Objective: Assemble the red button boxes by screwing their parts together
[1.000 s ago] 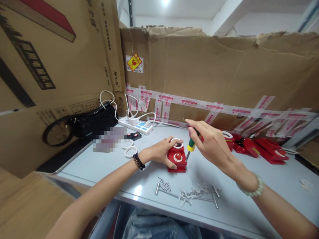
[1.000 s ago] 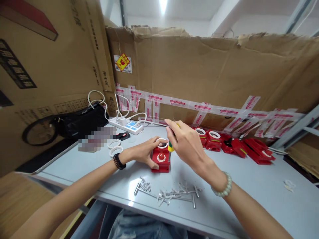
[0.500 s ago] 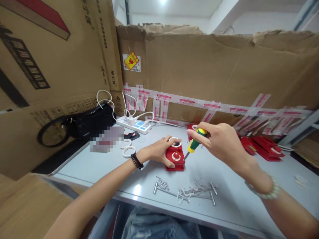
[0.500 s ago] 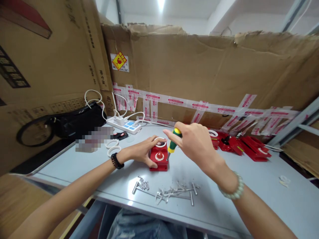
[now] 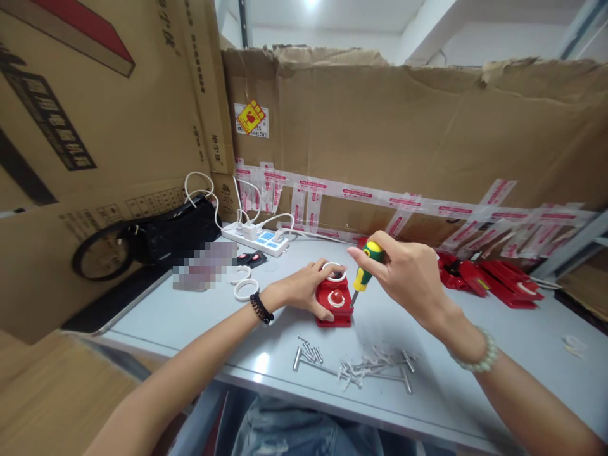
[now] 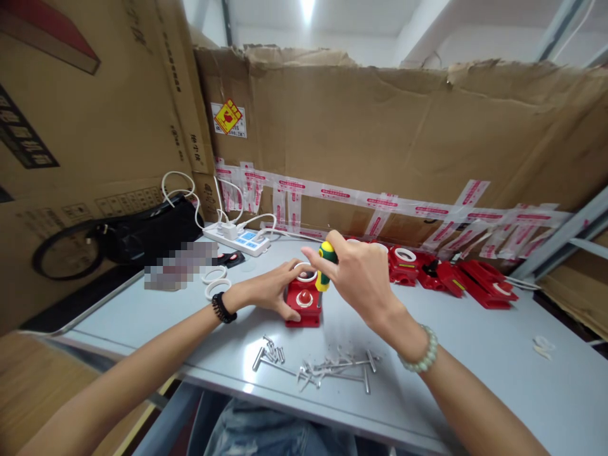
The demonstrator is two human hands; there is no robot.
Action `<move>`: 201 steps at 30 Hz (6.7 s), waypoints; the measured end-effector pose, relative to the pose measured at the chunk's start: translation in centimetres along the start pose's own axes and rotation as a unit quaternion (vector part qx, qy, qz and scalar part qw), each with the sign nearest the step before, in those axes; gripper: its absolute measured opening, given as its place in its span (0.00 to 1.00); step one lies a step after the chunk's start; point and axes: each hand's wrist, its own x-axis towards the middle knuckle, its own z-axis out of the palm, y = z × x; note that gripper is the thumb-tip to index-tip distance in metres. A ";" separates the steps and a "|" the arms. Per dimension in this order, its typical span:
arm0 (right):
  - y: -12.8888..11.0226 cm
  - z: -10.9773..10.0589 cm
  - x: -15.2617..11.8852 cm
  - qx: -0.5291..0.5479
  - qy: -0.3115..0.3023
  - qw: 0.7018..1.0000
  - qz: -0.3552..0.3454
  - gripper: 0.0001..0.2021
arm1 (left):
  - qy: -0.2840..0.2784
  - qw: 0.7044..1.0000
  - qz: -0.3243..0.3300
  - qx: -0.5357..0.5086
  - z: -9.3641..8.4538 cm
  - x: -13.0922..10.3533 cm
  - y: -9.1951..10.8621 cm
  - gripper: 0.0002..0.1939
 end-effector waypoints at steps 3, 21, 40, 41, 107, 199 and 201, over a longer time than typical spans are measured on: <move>0.0 0.0 -0.3 0.021 -0.012 1.000 -0.014 0.21 | 0.002 1.000 0.001 -0.004 0.0 0.0 0.1 0.49; 1.0 -1.5 -0.7 0.184 -0.153 0.966 -0.098 0.18 | 0.000 1.000 0.005 -0.015 0.1 0.0 -0.2 0.49; 0.1 -0.3 -0.3 -0.112 -0.007 0.994 0.004 0.22 | -0.001 1.000 -0.006 -0.021 -0.2 0.0 0.2 0.48; 0.2 -0.5 -0.4 -0.086 -0.026 0.996 -0.007 0.21 | -0.003 1.000 -0.005 -0.021 -0.2 0.0 0.2 0.48; 0.5 2.5 0.6 -0.052 0.170 0.982 0.067 0.15 | 0.004 0.999 -0.029 0.042 0.0 -0.1 0.8 0.49; 1.3 -0.1 -1.0 0.182 0.167 0.969 0.008 0.10 | -0.002 1.000 0.017 -0.011 -0.4 -0.5 0.8 0.35; 1.4 0.0 -1.0 0.180 0.163 0.970 0.005 0.10 | -0.002 1.000 0.018 -0.013 -0.4 -0.4 0.8 0.35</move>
